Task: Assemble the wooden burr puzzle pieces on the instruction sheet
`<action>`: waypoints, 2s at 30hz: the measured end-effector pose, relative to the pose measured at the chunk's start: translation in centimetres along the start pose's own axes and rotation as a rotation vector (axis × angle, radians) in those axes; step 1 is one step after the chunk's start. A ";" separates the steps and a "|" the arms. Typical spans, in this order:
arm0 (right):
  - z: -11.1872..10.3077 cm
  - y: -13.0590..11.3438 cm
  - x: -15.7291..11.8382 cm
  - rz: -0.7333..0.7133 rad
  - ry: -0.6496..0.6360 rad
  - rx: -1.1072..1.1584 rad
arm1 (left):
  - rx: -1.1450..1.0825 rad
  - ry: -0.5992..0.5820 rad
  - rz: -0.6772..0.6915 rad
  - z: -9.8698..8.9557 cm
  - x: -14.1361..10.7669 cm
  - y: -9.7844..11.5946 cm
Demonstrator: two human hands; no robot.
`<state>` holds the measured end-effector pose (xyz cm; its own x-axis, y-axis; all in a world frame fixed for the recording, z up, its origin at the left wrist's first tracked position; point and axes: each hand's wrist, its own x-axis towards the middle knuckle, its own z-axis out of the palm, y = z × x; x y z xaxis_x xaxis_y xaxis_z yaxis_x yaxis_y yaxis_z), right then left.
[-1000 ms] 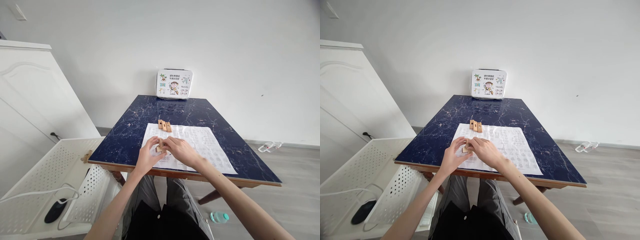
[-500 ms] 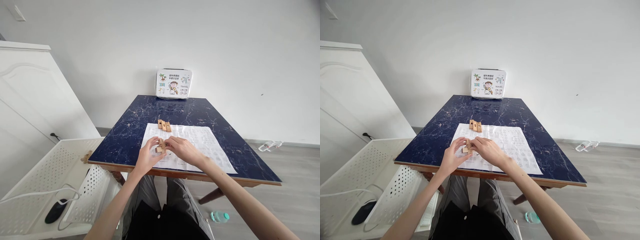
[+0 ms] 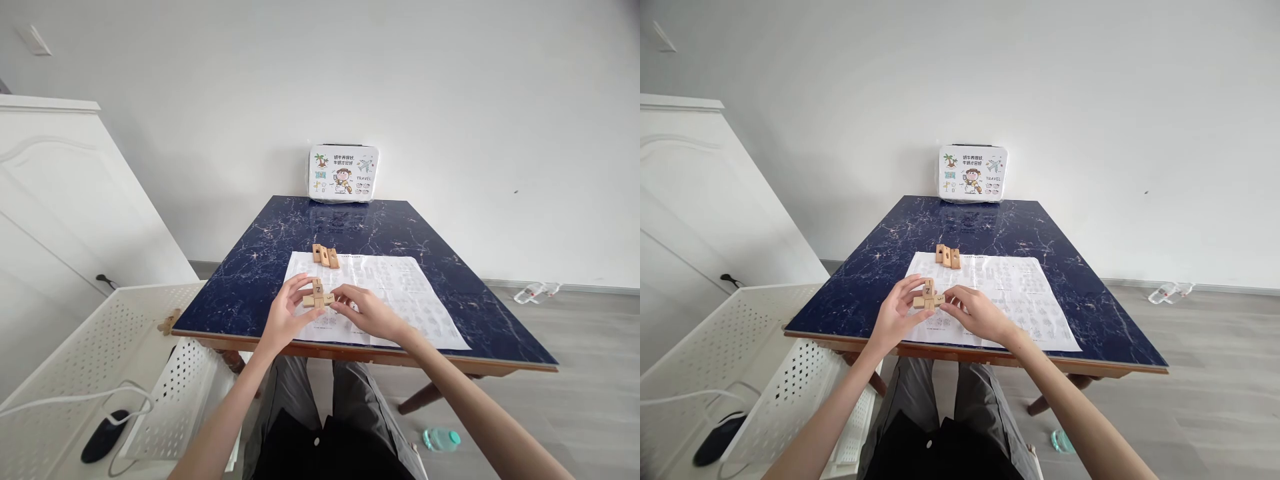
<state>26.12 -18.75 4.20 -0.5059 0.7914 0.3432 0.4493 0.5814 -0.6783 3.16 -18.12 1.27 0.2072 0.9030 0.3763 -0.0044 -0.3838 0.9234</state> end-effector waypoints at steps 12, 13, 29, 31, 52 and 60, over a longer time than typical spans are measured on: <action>2.7 -0.4 0.8 0.308 0.011 0.607 | -0.026 -0.024 0.000 -0.1 0.0 -0.2; 2.9 -0.4 1.0 0.326 0.013 0.667 | -0.034 -0.017 0.001 -0.1 0.0 -0.2; 0.2 0.2 -0.1 0.013 -0.013 -0.107 | 0.003 -0.050 -0.130 0.1 -0.2 0.6; 0.4 0.5 -0.1 -0.069 0.041 -0.298 | -0.019 -0.047 -0.144 0.1 -0.2 0.5; 0.7 1.4 -0.3 -0.469 0.235 -0.619 | -0.181 -0.097 -0.181 -0.3 0.1 -0.3; 0.8 2.7 -0.9 -0.233 0.174 -0.573 | -0.028 -0.075 -0.152 0.0 0.3 0.2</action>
<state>27.23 -17.99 1.55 -0.5325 0.6232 0.5728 0.6888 0.7124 -0.1347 3.25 -17.98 1.55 0.2797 0.9329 0.2269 0.0055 -0.2379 0.9713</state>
